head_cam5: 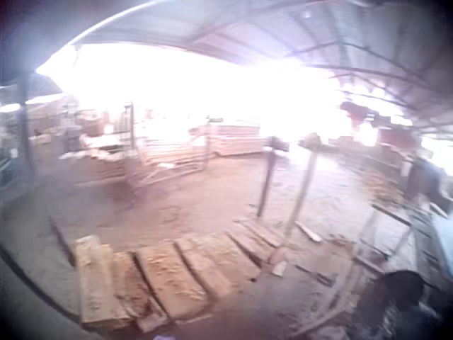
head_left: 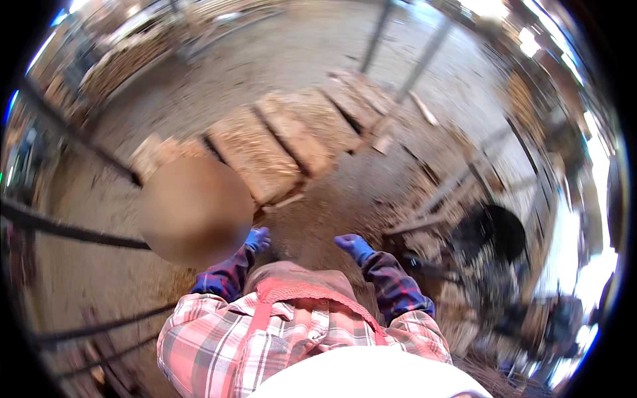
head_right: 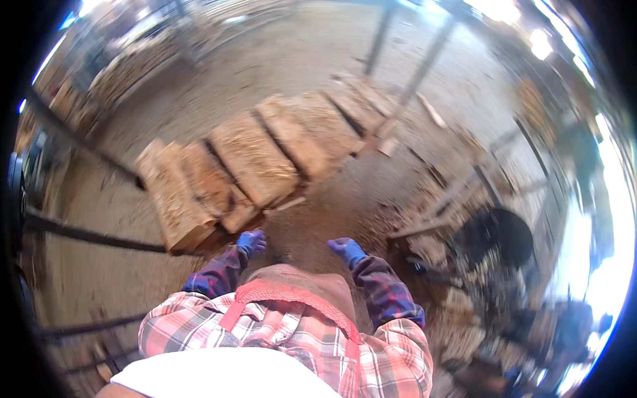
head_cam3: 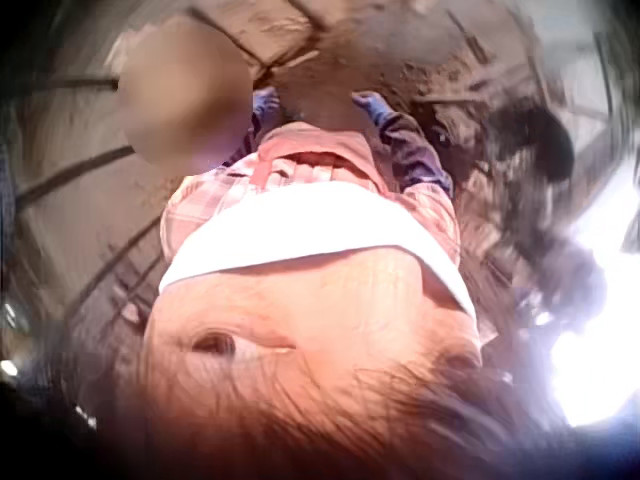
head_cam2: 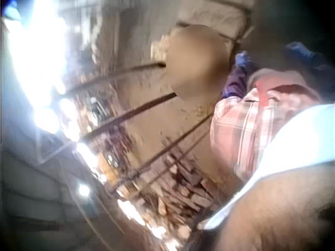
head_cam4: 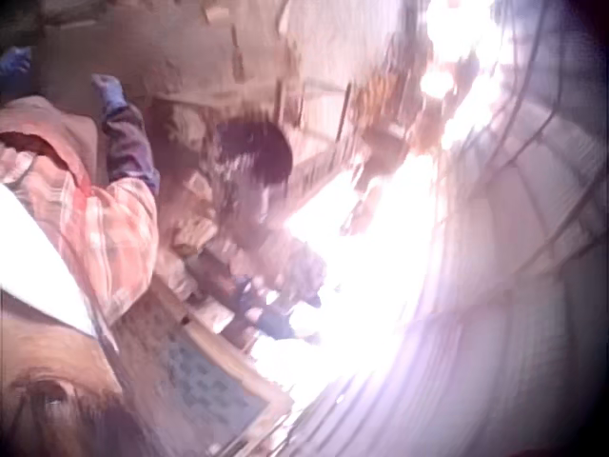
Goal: The person repeatedly picks up large rectangular timber planks from a pile and stacks them onto a growing stack. The person wears blue gloves and a plaid shirt while performing this repetitive manual labor in a lumber yard.
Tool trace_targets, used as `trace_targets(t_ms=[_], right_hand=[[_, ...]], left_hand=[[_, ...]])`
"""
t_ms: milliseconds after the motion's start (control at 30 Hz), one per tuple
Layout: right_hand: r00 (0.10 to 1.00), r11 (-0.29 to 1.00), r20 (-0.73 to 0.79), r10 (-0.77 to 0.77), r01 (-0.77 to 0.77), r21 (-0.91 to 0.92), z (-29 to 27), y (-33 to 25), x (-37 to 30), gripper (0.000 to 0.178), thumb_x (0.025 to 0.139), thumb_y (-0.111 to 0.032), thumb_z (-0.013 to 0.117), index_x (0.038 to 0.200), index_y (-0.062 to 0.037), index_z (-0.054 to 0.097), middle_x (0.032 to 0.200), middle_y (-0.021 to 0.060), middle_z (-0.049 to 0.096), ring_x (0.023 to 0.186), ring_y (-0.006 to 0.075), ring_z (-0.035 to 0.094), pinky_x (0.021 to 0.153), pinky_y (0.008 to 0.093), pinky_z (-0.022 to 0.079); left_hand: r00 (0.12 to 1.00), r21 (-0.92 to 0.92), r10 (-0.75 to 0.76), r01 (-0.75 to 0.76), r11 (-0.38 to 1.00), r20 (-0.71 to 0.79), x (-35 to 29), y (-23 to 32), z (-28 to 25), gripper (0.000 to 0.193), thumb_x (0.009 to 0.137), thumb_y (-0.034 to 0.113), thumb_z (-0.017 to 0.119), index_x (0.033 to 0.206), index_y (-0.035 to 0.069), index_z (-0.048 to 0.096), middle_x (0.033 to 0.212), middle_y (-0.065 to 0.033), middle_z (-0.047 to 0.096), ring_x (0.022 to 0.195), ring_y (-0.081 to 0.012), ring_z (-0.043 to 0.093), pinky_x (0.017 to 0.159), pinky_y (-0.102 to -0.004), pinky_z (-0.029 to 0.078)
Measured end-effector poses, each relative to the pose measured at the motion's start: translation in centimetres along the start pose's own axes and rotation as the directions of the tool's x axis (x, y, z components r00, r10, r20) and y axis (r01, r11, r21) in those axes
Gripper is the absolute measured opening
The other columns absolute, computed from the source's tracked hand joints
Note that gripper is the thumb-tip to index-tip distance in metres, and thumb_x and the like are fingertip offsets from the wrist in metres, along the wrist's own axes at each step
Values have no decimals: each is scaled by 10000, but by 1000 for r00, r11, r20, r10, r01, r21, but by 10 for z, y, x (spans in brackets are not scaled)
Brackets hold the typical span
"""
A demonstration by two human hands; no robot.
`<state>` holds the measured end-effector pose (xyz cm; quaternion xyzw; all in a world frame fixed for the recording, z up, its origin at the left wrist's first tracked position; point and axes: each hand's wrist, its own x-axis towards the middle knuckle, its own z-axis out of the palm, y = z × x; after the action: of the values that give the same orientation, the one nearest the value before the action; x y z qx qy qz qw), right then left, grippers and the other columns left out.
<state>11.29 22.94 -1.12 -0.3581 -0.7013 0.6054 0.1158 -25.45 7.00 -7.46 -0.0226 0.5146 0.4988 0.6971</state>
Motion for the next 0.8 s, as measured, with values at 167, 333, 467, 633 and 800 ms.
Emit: trace_targets(t_ms=[167, 333, 467, 633, 800], right_hand=[[826, 962, -564, 3, -156, -223, -53, 126, -246, 128, 859, -202, 543, 867, -81, 584, 636, 83, 508, 551, 237, 472, 501, 371, 379], [631, 594, -370, 682, -183, 784, -35, 186, -365, 366, 845, -482, 558, 877, -127, 643, 750, 26, 559, 636, 136, 502, 560, 303, 410], [450, 522, -483, 751, 42, 852, 9, 223, -475, 253, 875, -388, 561, 926, -145, 611, 728, 16, 554, 624, 118, 505, 563, 295, 440], [535, 362, -492, 687, 336, 870, 11, 225, -507, 251, 912, -380, 471, 803, -168, 550, 676, 24, 482, 597, 143, 455, 590, 327, 414], [202, 284, -509, 837, 634, 719, -148, 198, -533, 392, 883, -522, 454, 1011, -167, 560, 909, 49, 542, 839, 201, 488, 761, 382, 402]], left_hand=[[697, 493, -612, 410, 768, 374, 90, -60, 115, 288, 907, 301, 371, 633, 210, 367, 549, 13, 326, 432, -155, 302, 377, -317, 248], [771, 832, -592, 155, 532, 235, 58, -188, 300, 274, 915, 348, 404, 711, 182, 480, 548, -36, 423, 497, -200, 458, 426, -351, 369], [548, 786, -566, -378, 489, 616, 41, -314, 439, 252, 870, 259, 589, 676, 125, 499, 544, 15, 426, 481, -156, 468, 459, -271, 398], [640, 896, -660, -426, 123, 395, 39, -349, 528, 401, 830, 437, 602, 887, 47, 678, 741, -53, 658, 590, -140, 572, 516, -291, 443], [208, 236, -449, -972, 8, 869, 72, -331, 662, 220, 781, 303, 613, 784, 86, 646, 606, -50, 586, 563, -194, 572, 499, -309, 447]])
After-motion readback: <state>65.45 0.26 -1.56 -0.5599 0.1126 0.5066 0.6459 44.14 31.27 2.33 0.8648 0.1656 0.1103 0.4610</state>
